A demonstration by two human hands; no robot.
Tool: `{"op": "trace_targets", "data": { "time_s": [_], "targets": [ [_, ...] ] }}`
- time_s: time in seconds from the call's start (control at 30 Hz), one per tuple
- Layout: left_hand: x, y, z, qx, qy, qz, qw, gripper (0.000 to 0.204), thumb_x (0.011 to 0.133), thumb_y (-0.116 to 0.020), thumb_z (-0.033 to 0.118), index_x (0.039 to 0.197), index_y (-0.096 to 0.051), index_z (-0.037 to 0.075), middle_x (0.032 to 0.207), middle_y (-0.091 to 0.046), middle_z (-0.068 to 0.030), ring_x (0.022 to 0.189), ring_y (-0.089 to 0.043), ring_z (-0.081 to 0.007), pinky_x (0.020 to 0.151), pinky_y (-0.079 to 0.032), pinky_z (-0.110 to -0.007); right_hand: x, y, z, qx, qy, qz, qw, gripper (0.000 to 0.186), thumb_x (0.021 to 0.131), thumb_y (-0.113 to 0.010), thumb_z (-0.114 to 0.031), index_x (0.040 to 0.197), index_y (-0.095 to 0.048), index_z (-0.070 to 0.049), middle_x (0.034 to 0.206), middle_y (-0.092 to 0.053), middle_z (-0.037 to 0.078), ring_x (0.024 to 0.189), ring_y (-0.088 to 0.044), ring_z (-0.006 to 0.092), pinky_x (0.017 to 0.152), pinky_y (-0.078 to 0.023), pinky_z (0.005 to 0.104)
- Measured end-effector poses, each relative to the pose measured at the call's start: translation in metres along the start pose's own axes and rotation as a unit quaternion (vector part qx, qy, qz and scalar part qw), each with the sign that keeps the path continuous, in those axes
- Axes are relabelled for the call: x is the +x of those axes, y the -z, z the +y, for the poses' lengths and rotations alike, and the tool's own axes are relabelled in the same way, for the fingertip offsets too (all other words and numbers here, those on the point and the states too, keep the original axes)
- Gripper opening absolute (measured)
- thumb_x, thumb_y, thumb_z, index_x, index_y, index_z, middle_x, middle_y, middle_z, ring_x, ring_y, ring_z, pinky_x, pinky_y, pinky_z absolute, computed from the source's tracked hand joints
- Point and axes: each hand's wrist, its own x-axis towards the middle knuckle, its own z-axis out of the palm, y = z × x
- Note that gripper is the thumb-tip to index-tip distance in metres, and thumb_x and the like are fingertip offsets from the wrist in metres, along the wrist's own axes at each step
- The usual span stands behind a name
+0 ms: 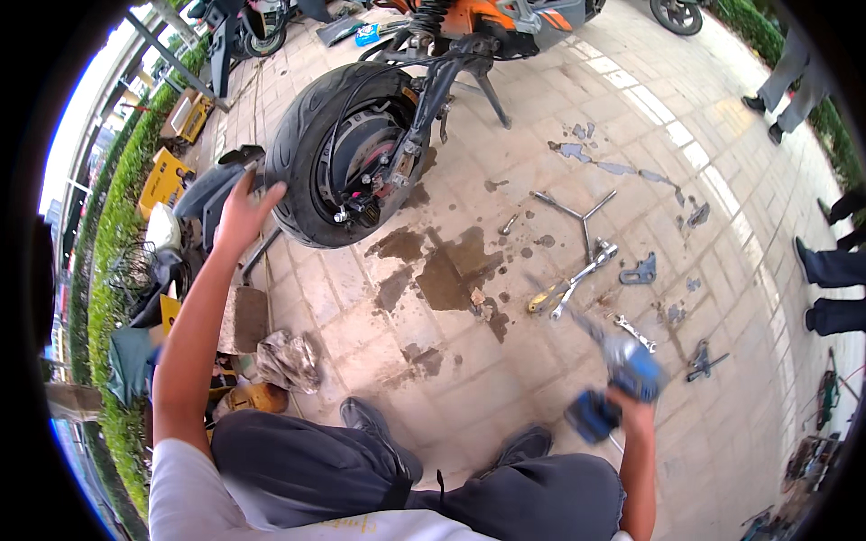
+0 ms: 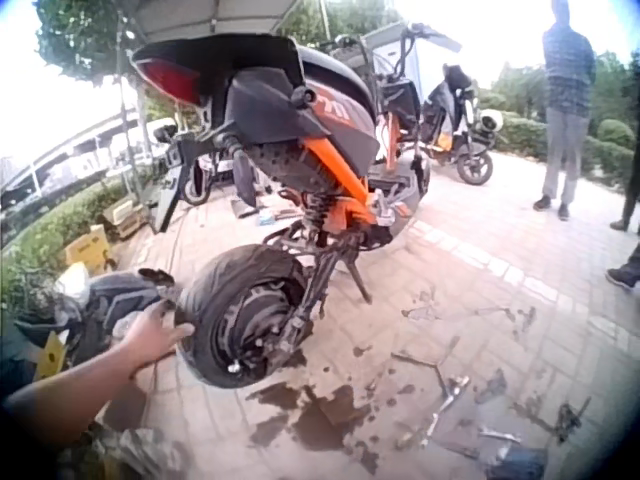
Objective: The person cleans a motorcycle brake caliper with a cloth and a tool, then attaches it to the wheel hub. They use a power drill to tighten bolts on the brake assembly and spin the wheel to check the installation.
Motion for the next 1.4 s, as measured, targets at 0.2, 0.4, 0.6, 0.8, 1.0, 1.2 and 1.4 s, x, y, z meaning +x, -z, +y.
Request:
{"op": "trace_targets", "data": {
  "time_s": [0.2,0.4,0.6,0.8,1.0,1.2,1.4],
  "targets": [
    [0.061,-0.011,0.049,0.054,0.001,-0.011,0.998,0.106,0.066,-0.070,0.067,0.133,-0.043,-0.011,0.127,-0.054,-0.0293,0.117,-0.055,-0.0369,0.100,-0.042,-0.040,-0.126,0.062,0.045,-0.059,-0.190,0.120,0.973,0.022,0.072,-0.069,-0.005,0.093,-0.063,-0.001,0.079,-0.062,0.007,0.070,-0.061,0.0182,0.061,-0.049,0.0310],
    [0.062,-0.009,0.042,0.071,0.010,-0.027,0.997,0.096,0.065,-0.068,0.068,0.128,-0.050,-0.003,0.125,-0.054,-0.0211,0.115,-0.054,-0.0348,0.094,-0.045,-0.044,-0.137,0.092,0.071,-0.100,-0.247,0.190,0.945,0.027,0.074,-0.068,-0.009,0.099,-0.064,0.001,0.083,-0.064,0.009,0.073,-0.062,0.0181,0.062,-0.050,0.0309],
    [-0.028,-0.084,-0.047,-0.182,0.024,0.071,0.980,0.096,0.065,-0.081,0.048,0.135,-0.037,-0.001,0.127,-0.049,-0.0205,0.116,-0.052,-0.0362,0.097,-0.043,-0.045,-0.101,0.118,0.030,-0.219,-0.191,0.195,0.937,0.034,0.076,-0.068,-0.012,0.106,-0.064,0.003,0.087,-0.065,0.011,0.075,-0.063,0.0181,0.063,-0.051,0.0308],
    [-0.120,-0.180,-0.114,-0.178,0.203,-0.263,0.926,0.109,0.066,-0.079,0.054,0.144,-0.026,-0.002,0.141,-0.040,-0.0243,0.128,-0.043,-0.0369,0.102,-0.041,-0.043,-0.042,0.018,-0.101,-0.443,-0.076,0.091,0.889,0.041,0.079,-0.066,-0.015,0.114,-0.061,0.007,0.099,-0.067,0.014,0.089,-0.064,0.0202,0.076,-0.050,0.0301],
    [-0.128,-0.155,-0.117,-0.358,0.194,-0.148,0.901,0.112,0.065,-0.083,0.048,0.145,-0.023,-0.002,0.142,-0.040,-0.0242,0.131,-0.041,-0.0356,0.105,-0.038,-0.044,-0.017,-0.084,-0.152,-0.544,0.009,-0.034,0.838,0.042,0.081,-0.065,-0.016,0.112,-0.060,0.011,0.106,-0.067,0.019,0.098,-0.063,0.0250,0.089,-0.047,0.0322],
    [-0.112,-0.121,-0.119,-0.394,0.149,-0.066,0.904,0.111,0.063,-0.087,0.039,0.144,-0.025,-0.003,0.141,-0.041,-0.0234,0.131,-0.041,-0.0359,0.107,-0.035,-0.044,-0.027,-0.126,-0.135,-0.626,-0.074,-0.202,0.750,0.042,0.084,-0.064,-0.027,0.112,-0.063,0.004,0.109,-0.066,0.020,0.106,-0.062,0.0294,0.093,-0.046,0.0351],
    [-0.081,-0.063,-0.108,-0.328,0.091,-0.029,0.940,0.106,0.061,-0.087,0.038,0.141,-0.031,-0.004,0.139,-0.044,-0.0222,0.127,-0.042,-0.0364,0.106,-0.034,-0.044,-0.079,-0.208,-0.204,-0.583,-0.122,-0.318,0.737,0.044,0.087,-0.061,-0.026,0.123,-0.058,0.000,0.121,-0.061,0.017,0.115,-0.056,0.0266,0.100,-0.041,0.0347]
  ]
}}
